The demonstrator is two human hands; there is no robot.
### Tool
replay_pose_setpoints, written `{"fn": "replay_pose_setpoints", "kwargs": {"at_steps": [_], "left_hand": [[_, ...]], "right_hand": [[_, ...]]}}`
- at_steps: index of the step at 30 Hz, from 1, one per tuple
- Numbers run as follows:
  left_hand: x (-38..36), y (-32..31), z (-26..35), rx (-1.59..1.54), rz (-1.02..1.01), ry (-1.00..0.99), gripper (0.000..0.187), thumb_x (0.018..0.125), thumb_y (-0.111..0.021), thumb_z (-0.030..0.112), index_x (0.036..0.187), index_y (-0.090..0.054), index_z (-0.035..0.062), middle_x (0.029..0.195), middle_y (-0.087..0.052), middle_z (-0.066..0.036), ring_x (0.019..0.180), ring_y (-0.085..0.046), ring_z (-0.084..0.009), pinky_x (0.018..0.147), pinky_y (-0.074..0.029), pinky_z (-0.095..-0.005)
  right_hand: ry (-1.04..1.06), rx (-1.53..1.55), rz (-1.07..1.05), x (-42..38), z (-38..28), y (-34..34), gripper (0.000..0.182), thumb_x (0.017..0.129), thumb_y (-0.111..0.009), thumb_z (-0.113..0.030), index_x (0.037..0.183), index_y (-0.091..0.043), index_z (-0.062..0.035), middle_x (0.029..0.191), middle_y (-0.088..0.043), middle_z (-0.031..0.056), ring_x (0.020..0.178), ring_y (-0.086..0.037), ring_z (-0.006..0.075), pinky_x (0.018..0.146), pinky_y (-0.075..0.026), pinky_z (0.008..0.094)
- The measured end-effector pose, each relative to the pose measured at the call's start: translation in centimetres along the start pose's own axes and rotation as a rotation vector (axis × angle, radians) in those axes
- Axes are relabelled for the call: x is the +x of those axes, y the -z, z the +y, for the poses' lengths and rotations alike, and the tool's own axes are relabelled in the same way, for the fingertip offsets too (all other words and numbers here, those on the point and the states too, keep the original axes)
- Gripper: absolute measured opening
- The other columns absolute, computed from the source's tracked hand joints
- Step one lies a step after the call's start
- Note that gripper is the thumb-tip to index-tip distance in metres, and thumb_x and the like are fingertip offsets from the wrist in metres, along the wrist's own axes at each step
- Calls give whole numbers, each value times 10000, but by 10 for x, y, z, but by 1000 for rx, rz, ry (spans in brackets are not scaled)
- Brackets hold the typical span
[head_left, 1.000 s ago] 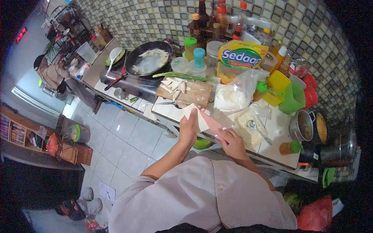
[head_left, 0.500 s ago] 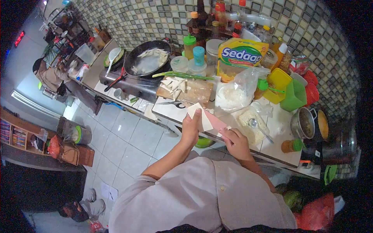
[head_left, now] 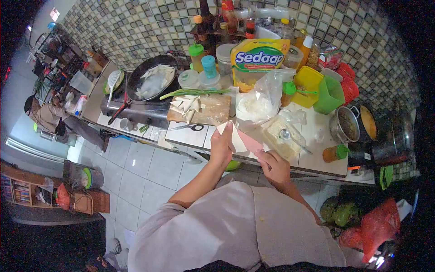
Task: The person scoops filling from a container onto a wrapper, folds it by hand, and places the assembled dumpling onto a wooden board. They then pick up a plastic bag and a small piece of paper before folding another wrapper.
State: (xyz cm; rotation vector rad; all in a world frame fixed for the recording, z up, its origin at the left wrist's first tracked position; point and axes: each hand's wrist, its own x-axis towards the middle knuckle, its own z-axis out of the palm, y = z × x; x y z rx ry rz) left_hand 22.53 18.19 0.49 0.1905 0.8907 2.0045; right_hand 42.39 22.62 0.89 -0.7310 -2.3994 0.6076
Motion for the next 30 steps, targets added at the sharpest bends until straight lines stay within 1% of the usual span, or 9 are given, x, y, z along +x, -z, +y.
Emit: {"fn": "replay_pose_setpoints", "kwargs": {"at_steps": [6,7,9,13,16,25,28,30], "left_hand": [[1,-3,4,21,65,-69,162,906,-602,175,959,-587,23,862,-628,-41,741,-598,-109,654,-489,-258],[2,-2,4,18,72,-77,162,906,-602,175,959,-587,23,862,-628,-41,741,-598,-109,654,-489,-258],[4,1,4,-16,105,-103,170,909,-599,181,957,-585,19,858,-626,-37,731,-593,-101,648,-486,-251],[6,15,19,-11,114,-143,172,911,-596,185,960,-586,20,862,-625,-33,735,-591,-98,645,-484,-249],[3,20,24,0,191,-187,168,914,-590,182,961,-585,21,866,-626,-33,742,-593,-99,649,-486,-250],[-2,32,42,-57,215,-256,177,910,-596,183,979,-577,21,894,-632,-39,774,-604,-108,675,-494,-253],[-5,37,43,-54,228,-266,188,905,-605,188,981,-575,19,897,-634,-44,785,-607,-113,686,-495,-257],[-5,42,38,-32,177,-227,223,915,-581,191,1049,-538,19,999,-620,-64,907,-608,-166,802,-495,-303]], "right_hand": [[43,-33,42,10,-5,-2,307,784,-667,-148,1086,-639,-199,888,-607,77,723,-613,287,624,-506,378],[51,-30,37,13,-6,-4,307,784,-667,-148,1086,-639,-199,888,-607,77,723,-613,287,624,-506,378],[55,-22,67,21,-8,-8,272,769,-675,-100,1031,-656,-167,848,-607,85,745,-614,272,631,-496,355],[124,0,48,36,-18,-11,267,768,-677,-98,1027,-658,-160,851,-608,87,750,-613,270,633,-495,357],[160,-16,-9,44,-19,-15,261,765,-680,-94,1020,-659,-149,862,-613,86,750,-613,268,634,-494,356],[192,71,-26,67,-29,-30,253,769,-676,-92,1015,-658,-143,861,-620,87,741,-612,277,616,-491,355],[234,44,-63,69,-28,-22,261,768,-678,-104,1024,-654,-148,866,-619,87,735,-611,275,608,-488,355],[292,5,-63,67,-23,-17,268,771,-677,-117,1035,-651,-149,871,-616,84,733,-609,275,607,-486,356]]}}
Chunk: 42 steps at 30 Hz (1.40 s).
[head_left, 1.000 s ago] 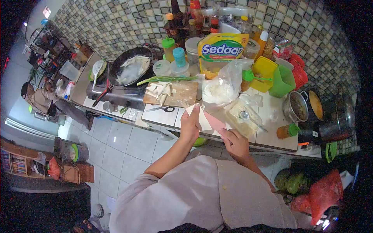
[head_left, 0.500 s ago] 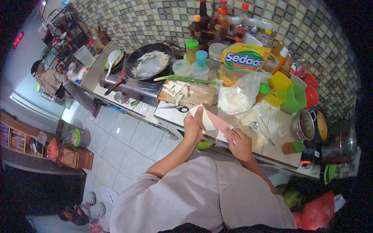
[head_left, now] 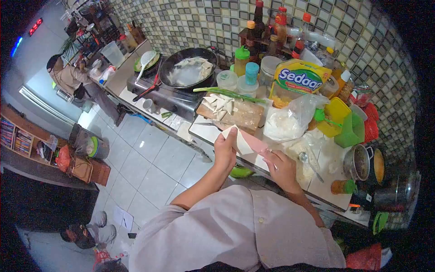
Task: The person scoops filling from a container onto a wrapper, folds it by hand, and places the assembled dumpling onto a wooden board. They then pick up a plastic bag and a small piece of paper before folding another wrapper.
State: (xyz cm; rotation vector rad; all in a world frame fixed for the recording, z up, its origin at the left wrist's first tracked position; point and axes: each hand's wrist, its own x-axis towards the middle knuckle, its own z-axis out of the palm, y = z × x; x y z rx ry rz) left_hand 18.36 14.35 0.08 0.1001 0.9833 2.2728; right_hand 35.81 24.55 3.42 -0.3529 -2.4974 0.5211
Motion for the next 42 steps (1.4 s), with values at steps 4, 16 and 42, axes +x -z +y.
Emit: {"fn": "replay_pose_setpoints", "kwargs": {"at_steps": [4,16,42], "left_hand": [[-3,-8,-7,17,-16,47,212,917,-577,183,1038,-537,13,987,-620,-67,893,-609,-166,799,-497,-298],[-3,-49,-21,11,-230,327,175,915,-584,180,991,-575,22,925,-631,-44,826,-617,-120,727,-508,-254],[-8,-13,9,283,-249,333,253,840,-681,192,996,-632,0,910,-658,-58,788,-636,-146,684,-520,-284]], "right_hand": [[-25,-53,0,-13,8,8,275,785,-660,-158,1055,-648,-202,890,-611,61,730,-616,259,605,-502,364],[-119,-258,-29,-36,22,48,252,794,-639,-183,1045,-648,-207,887,-605,43,744,-618,244,605,-506,366],[58,-363,-95,-16,22,59,203,789,-605,-184,981,-651,-230,862,-611,-2,715,-598,231,599,-492,366]]}}
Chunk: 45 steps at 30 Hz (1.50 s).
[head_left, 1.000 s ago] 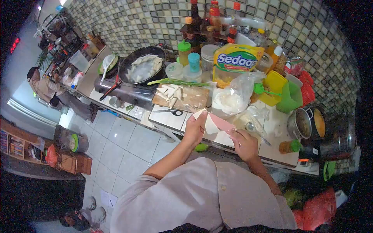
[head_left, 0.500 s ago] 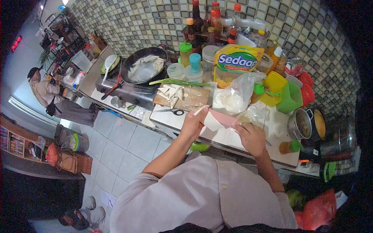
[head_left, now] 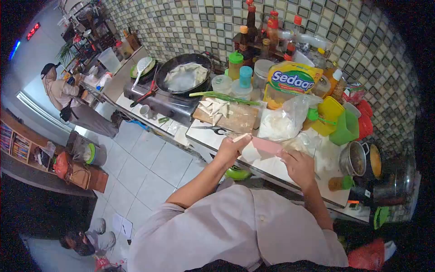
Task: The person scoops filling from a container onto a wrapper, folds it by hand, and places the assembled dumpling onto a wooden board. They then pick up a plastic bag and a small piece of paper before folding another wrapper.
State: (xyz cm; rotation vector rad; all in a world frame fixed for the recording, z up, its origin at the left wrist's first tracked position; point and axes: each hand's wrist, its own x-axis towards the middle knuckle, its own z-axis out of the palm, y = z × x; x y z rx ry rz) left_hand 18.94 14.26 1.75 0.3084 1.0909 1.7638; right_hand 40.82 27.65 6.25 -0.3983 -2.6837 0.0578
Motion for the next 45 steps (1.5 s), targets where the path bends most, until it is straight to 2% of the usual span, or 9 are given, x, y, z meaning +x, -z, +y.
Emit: {"fn": "replay_pose_setpoints", "kwargs": {"at_steps": [13,18,22,25,29,31,34,40,45], "left_hand": [[22,-21,-13,278,-183,118,256,836,-686,231,978,-648,22,838,-664,-50,711,-633,-125,623,-517,-270],[35,-4,-38,38,-239,250,348,900,-594,278,1163,-518,63,1060,-606,-58,904,-618,-157,716,-550,-333],[38,1,-23,-394,-52,312,422,873,-613,340,1184,-521,69,1152,-584,-82,1080,-560,-241,967,-449,-427],[44,26,-15,-583,-164,306,435,894,-529,353,1233,-501,81,1210,-570,-88,1155,-523,-270,988,-414,-474],[28,41,19,-805,-144,337,487,915,-466,351,1342,-426,121,1335,-488,-113,1224,-466,-306,1039,-340,-508],[23,44,27,-657,-331,123,555,894,-480,336,1367,-384,61,1380,-438,-126,1264,-418,-339,1053,-322,-509],[25,50,23,-750,-236,161,561,880,-486,292,1347,-375,2,1368,-433,-164,1237,-437,-366,1036,-369,-477],[17,41,17,-737,-27,237,374,856,-495,94,1225,-479,38,1215,-558,-138,1090,-567,-322,853,-522,-376],[7,67,19,-436,13,130,376,880,-524,142,1253,-489,108,1107,-601,-75,937,-617,-262,792,-539,-342]], "right_hand": [[-144,-56,49,-51,21,8,268,788,-590,-145,1047,-646,-187,896,-621,59,763,-600,294,644,-507,392],[-756,251,498,-92,48,19,314,933,-480,-206,1147,-537,17,1074,-593,188,970,-577,352,868,-450,422],[-1020,403,497,-160,47,-11,425,977,-425,-319,1217,-462,30,1187,-538,173,1113,-504,263,974,-364,377],[-1207,512,520,-179,23,-27,467,974,-425,-367,1241,-441,15,1231,-514,167,1131,-489,247,981,-357,375],[-1253,659,609,-232,23,-84,406,955,-458,-281,1240,-443,7,1251,-499,166,1116,-499,268,962,-368,375],[-1067,316,494,-211,20,-71,367,902,-454,-151,1237,-448,-1,1261,-483,183,1130,-489,294,956,-374,381],[-1187,511,293,-198,45,-57,461,798,-435,-32,1258,-442,-7,1266,-468,201,1191,-451,325,1005,-349,387],[-802,180,353,-208,73,-76,593,672,-447,37,1263,-453,-8,1310,-455,213,1204,-452,322,1043,-327,396],[-1007,327,374,-210,71,-79,413,771,-561,-58,1177,-524,8,1315,-455,198,1195,-452,322,1014,-347,404]]}}
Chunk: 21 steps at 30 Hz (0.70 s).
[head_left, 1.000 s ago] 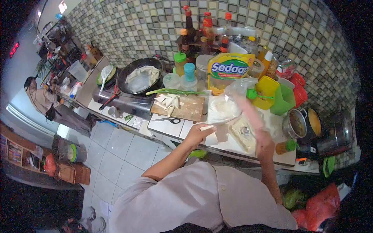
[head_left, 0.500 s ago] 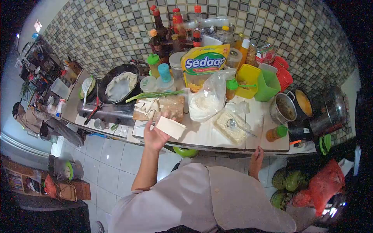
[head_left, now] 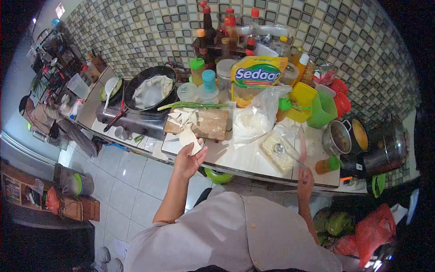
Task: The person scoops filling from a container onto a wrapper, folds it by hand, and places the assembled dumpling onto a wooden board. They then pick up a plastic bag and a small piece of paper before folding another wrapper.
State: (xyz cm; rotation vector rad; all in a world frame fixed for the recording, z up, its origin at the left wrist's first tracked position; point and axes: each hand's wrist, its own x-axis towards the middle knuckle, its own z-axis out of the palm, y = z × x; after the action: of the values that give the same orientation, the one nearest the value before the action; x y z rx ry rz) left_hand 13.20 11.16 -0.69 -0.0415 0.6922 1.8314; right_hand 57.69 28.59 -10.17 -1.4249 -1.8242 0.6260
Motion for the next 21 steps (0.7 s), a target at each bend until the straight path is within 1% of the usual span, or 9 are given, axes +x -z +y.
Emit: {"fn": "replay_pose_setpoints", "kwargs": {"at_steps": [4,6,8,10,12,16,18,20,21], "left_hand": [[-3,14,8,490,95,-84,329,943,-427,210,1247,-491,103,1089,-623,-71,882,-637,-212,745,-513,-311],[1,29,9,883,30,-129,317,955,-417,242,1200,-521,68,1047,-646,-77,881,-629,-179,731,-492,-294],[-1,25,9,873,-17,-135,321,958,-431,267,1152,-544,39,1012,-661,-73,880,-617,-156,750,-482,-289],[2,29,11,918,-132,-101,397,957,-452,295,1255,-484,36,1048,-650,-115,928,-633,-199,805,-500,-313],[-9,17,22,949,-154,-89,387,961,-450,293,1250,-491,39,1054,-650,-103,952,-628,-194,817,-494,-315],[-33,30,56,940,-131,-111,388,957,-451,307,1243,-501,50,1058,-652,-90,945,-624,-186,830,-477,-315],[-45,46,75,945,-114,-110,384,955,-450,310,1235,-507,53,1060,-653,-87,940,-624,-185,837,-471,-316],[-56,56,95,905,-74,-156,384,950,-448,312,1234,-504,61,1046,-656,-83,938,-621,-186,834,-464,-317],[-55,65,104,902,-78,-153,384,950,-448,312,1234,-504,61,1046,-656,-83,938,-621,-186,834,-464,-317]], "right_hand": [[157,-220,319,15,-36,3,324,848,-635,-207,1062,-583,30,1189,-512,181,1123,-489,317,962,-382,402],[375,-91,184,49,-52,-14,342,884,-548,-157,1201,-504,-37,1189,-506,177,1018,-505,281,822,-442,394],[529,41,146,84,-110,-52,383,872,-588,-173,1223,-497,-50,1208,-490,165,1038,-492,257,801,-445,370],[168,446,45,122,-130,-114,473,841,-642,-182,1261,-468,-52,1244,-473,143,991,-529,236,780,-452,339],[-120,360,79,156,-160,-152,430,834,-663,-203,1200,-527,-24,1142,-552,130,898,-567,203,767,-454,302],[-17,202,69,188,-160,-184,311,844,-648,-196,1082,-601,0,969,-618,115,806,-578,184,766,-451,286],[104,128,368,185,-170,-189,253,853,-635,-212,959,-642,17,823,-627,88,810,-572,164,763,-448,282],[131,385,310,163,-225,-172,258,881,-577,-194,1039,-614,6,940,-623,94,874,-577,170,794,-450,302],[159,720,223,159,-245,-167,252,899,-531,-169,1082,-587,-5,1001,-608,95,915,-571,176,814,-449,312]]}}
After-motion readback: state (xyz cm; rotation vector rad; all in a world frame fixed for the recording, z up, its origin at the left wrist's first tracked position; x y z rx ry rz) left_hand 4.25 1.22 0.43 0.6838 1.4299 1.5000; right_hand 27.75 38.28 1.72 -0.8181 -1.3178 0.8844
